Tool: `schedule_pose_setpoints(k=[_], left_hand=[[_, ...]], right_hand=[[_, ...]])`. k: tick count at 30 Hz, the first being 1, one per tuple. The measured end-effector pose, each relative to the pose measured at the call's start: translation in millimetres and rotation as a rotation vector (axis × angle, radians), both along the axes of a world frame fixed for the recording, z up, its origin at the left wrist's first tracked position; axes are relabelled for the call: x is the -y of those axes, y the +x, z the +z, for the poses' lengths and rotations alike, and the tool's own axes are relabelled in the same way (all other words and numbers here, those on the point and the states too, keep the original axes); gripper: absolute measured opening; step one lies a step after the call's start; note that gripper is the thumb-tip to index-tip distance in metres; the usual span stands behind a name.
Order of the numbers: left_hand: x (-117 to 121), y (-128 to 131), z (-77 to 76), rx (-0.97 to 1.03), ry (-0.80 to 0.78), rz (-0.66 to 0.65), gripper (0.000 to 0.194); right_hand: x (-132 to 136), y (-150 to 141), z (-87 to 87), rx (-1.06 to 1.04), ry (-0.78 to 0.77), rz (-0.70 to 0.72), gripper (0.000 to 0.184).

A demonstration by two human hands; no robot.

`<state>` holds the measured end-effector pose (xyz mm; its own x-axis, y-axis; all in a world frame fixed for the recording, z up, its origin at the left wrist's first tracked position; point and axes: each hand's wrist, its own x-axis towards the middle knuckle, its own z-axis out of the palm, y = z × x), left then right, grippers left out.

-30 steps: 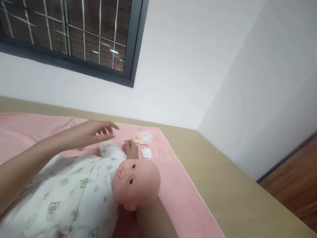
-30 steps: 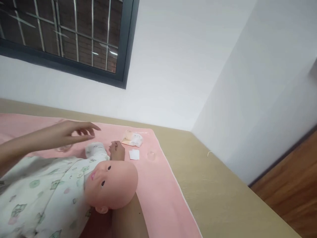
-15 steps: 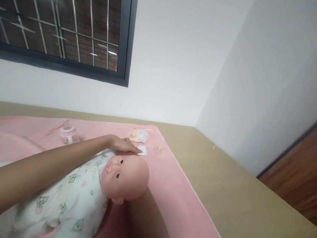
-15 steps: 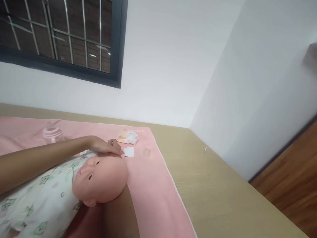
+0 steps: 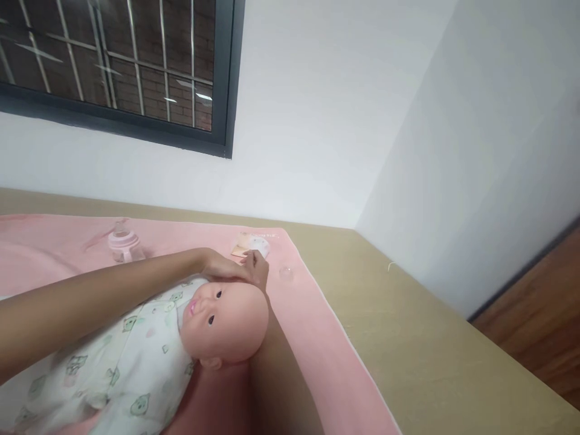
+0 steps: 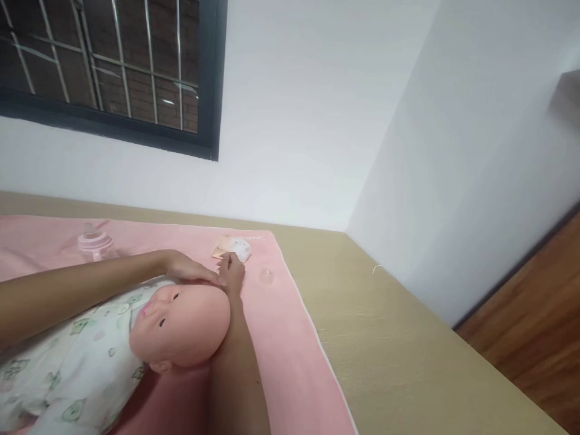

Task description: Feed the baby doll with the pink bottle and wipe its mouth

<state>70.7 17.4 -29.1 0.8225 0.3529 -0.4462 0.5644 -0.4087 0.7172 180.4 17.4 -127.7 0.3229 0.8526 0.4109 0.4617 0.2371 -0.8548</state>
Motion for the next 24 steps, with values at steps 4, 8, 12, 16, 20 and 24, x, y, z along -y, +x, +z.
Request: schedule_pose_setpoints(k=[4,8,12,16,20,24], left_hand=[[1.7,3.3,2.9,-0.154,-0.307,-0.067,0.055],[1.5,7.5,-2.3,-0.151,-0.365,-0.075,0.055],[4.0,11.6,-7.8,-0.174,-0.386,-0.066,0.057],[1.4,16.4,-12.2,-0.207,-0.386,-0.116,0.060],[-14.1,15.3,-4.1,-0.155,-0.098,-0.101,0.067],[-27.6,0.1,16.5,0.012,0.131,-0.007,0.068]], right_hand=[[-0.4,37.9,-8.8,-0.006,-0.019,-0.060,0.031],[3.0,54.0,-17.4,0.139,-0.033,-0.151,0.032],[3.1,58.5,-21.9,0.270,-0.117,-0.144,0.033],[0.6,56.3,-23.5,0.352,-0.181,-0.096,0.039],[-1.1,56.0,-25.1,0.405,-0.235,-0.046,0.047],[-4.8,58.4,-29.2,0.336,-0.204,-0.008,0.049]])
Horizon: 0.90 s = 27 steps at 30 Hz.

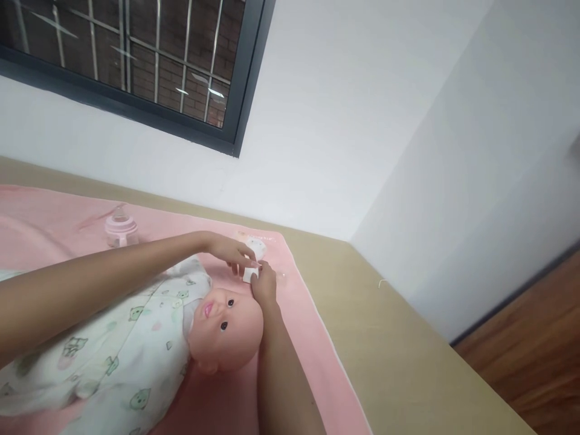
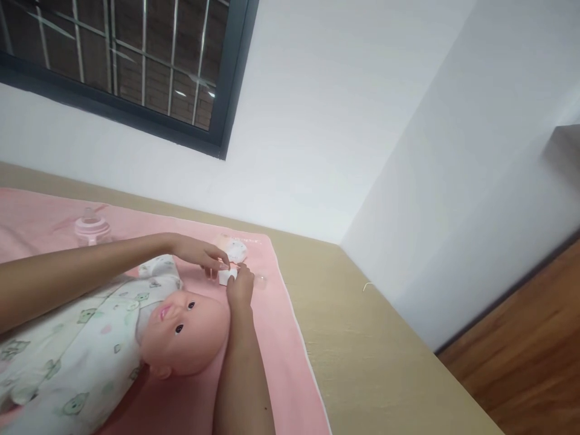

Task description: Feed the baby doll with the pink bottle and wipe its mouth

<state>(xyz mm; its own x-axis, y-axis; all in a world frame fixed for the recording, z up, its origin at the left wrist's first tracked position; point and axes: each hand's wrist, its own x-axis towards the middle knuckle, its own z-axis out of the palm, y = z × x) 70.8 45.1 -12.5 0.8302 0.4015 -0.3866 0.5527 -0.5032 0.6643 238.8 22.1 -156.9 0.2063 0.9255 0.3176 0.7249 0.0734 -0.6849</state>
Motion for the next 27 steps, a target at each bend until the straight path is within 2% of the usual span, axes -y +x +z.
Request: schedule_pose_setpoints(k=[4,8,11,17,19,23,27], left_hand=[[3.2,-22.1,13.3,0.065,0.212,0.124,0.058],[9.9,-36.1,9.3,0.082,0.330,0.295,0.061],[9.3,-39.0,0.5,0.107,0.344,0.376,0.074],[12.3,-31.7,-7.0,0.216,0.341,0.476,0.089],[17.3,-28.2,-5.4,0.292,0.306,0.473,0.082],[28.4,-29.5,3.2,0.492,0.171,0.469,0.055],[40.4,-47.6,15.3,0.497,0.125,0.472,0.042]], right_hand=[[-7.5,0.7,-8.2,-0.188,0.035,0.039,0.053],[-14.9,-1.9,-5.3,-0.439,0.088,0.053,0.053],[-14.2,-4.7,15.7,-0.581,0.119,0.091,0.052],[9.5,-18.3,77.9,-0.684,0.141,0.279,0.055],[19.5,-27.4,93.9,-0.709,0.140,0.348,0.057],[35.0,-44.6,116.3,-0.676,0.153,0.459,0.054],[34.7,-41.7,121.8,-0.730,0.246,0.426,0.040]])
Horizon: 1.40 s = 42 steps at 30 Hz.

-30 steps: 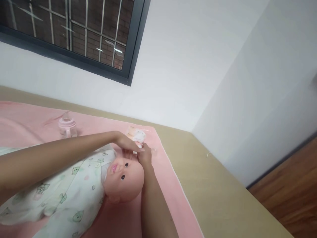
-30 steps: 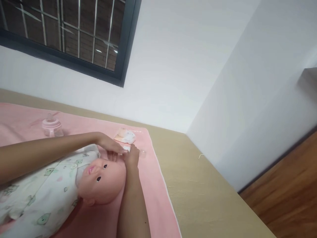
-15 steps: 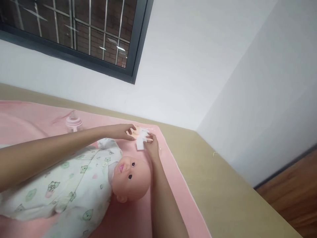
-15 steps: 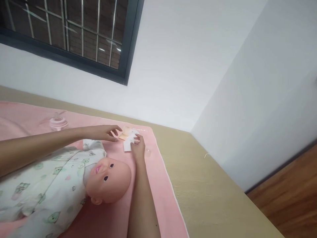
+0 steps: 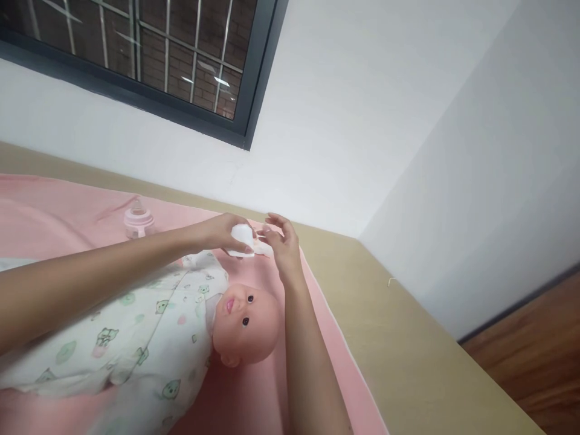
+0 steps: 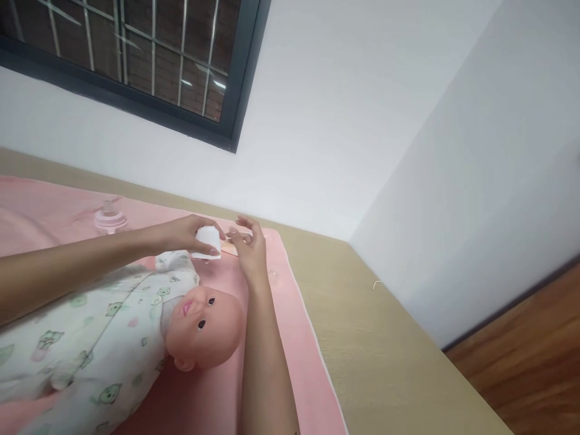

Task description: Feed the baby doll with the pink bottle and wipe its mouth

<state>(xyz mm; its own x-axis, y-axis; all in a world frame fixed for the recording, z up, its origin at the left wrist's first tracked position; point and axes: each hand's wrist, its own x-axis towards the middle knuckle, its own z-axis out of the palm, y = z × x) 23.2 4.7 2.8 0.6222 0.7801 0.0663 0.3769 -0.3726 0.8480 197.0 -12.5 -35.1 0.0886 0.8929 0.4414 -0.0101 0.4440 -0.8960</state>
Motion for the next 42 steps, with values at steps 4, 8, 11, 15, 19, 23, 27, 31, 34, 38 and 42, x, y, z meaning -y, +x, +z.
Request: schedule_pose_setpoints(k=[4,8,11,15,19,23,27,31,34,38,42], left_hand=[[18.7,-24.2,3.0,-0.089,0.075,-0.010,0.031],[46.3,-38.6,-5.9,-0.144,0.176,-0.010,0.024],[67.4,-40.5,-14.5,-0.157,0.205,0.055,0.022],[84.5,-36.9,-24.1,-0.138,0.146,0.070,0.020],[87.9,-33.4,-31.0,-0.124,0.191,0.069,0.016],[85.9,-33.1,-38.7,-0.149,0.252,0.056,0.017],[83.6,-34.5,-48.8,-0.198,0.344,0.076,0.018],[82.9,-35.2,-51.0,-0.205,0.358,0.094,0.019],[83.9,-34.8,-47.2,-0.204,0.364,0.107,0.020],[87.2,-33.3,-44.1,-0.221,0.370,0.131,0.019],[86.6,-33.2,-45.3,-0.239,0.394,0.133,0.018]], right_hand=[[-19.1,20.9,-27.4,-0.080,-0.069,-0.103,0.035],[-36.3,33.0,-79.0,-0.056,-0.207,-0.176,0.031],[-40.8,32.8,-110.0,0.015,-0.261,-0.176,0.028],[-42.9,31.3,-124.6,0.136,-0.263,-0.150,0.027],[-46.6,32.0,-126.5,0.254,-0.263,-0.157,0.026],[-50.7,34.1,-130.9,0.287,-0.271,-0.154,0.024],[-52.9,36.1,-133.5,0.311,-0.281,-0.145,0.021],[-53.2,36.4,-132.9,0.328,-0.281,-0.138,0.019],[-52.8,36.0,-132.1,0.332,-0.278,-0.139,0.019],[-52.2,35.5,-131.1,0.337,-0.277,-0.141,0.017],[-51.8,35.4,-130.6,0.337,-0.279,-0.140,0.017]])
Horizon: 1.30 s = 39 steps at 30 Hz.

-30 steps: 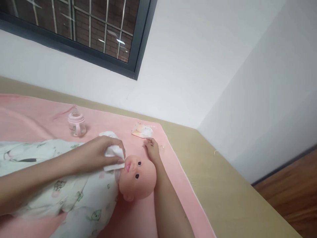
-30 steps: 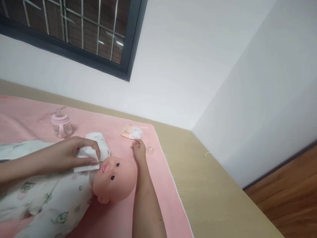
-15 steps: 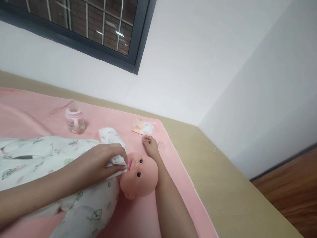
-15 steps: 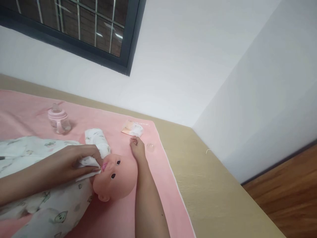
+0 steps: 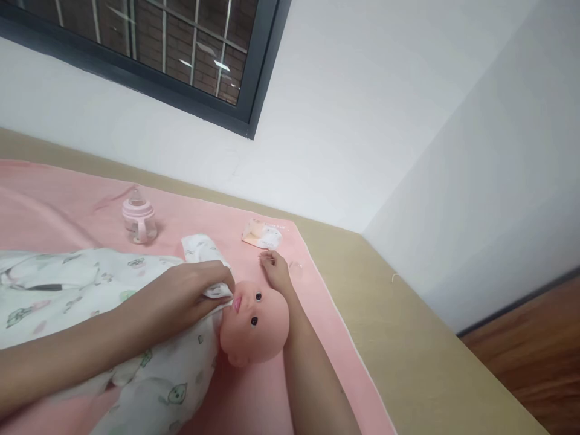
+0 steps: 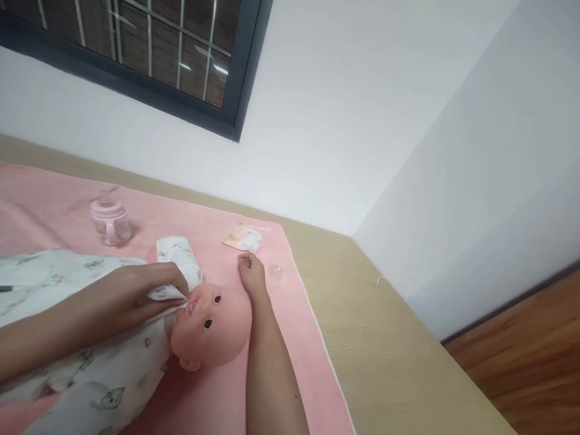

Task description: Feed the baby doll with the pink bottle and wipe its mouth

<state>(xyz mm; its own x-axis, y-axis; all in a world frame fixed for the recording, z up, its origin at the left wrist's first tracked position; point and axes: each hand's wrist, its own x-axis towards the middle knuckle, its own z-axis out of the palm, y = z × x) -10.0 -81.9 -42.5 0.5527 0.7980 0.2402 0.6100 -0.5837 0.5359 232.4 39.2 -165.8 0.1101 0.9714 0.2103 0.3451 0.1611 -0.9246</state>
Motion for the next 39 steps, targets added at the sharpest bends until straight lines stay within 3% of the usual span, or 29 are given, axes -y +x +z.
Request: schedule_pose_setpoints(k=[23,30,39], left_hand=[[-7.5,11.9,-3.1,-0.020,0.167,-0.030,0.023],[-8.3,13.2,1.1,-0.017,0.150,-0.022,0.023],[1.4,12.4,16.3,0.056,-0.025,-0.032,0.018]], right_hand=[[5.2,-3.5,5.8,0.007,0.019,-0.010,0.017],[4.4,-3.3,5.5,0.006,0.017,-0.013,0.017],[2.8,-2.1,4.1,0.007,0.015,-0.011,0.015]])
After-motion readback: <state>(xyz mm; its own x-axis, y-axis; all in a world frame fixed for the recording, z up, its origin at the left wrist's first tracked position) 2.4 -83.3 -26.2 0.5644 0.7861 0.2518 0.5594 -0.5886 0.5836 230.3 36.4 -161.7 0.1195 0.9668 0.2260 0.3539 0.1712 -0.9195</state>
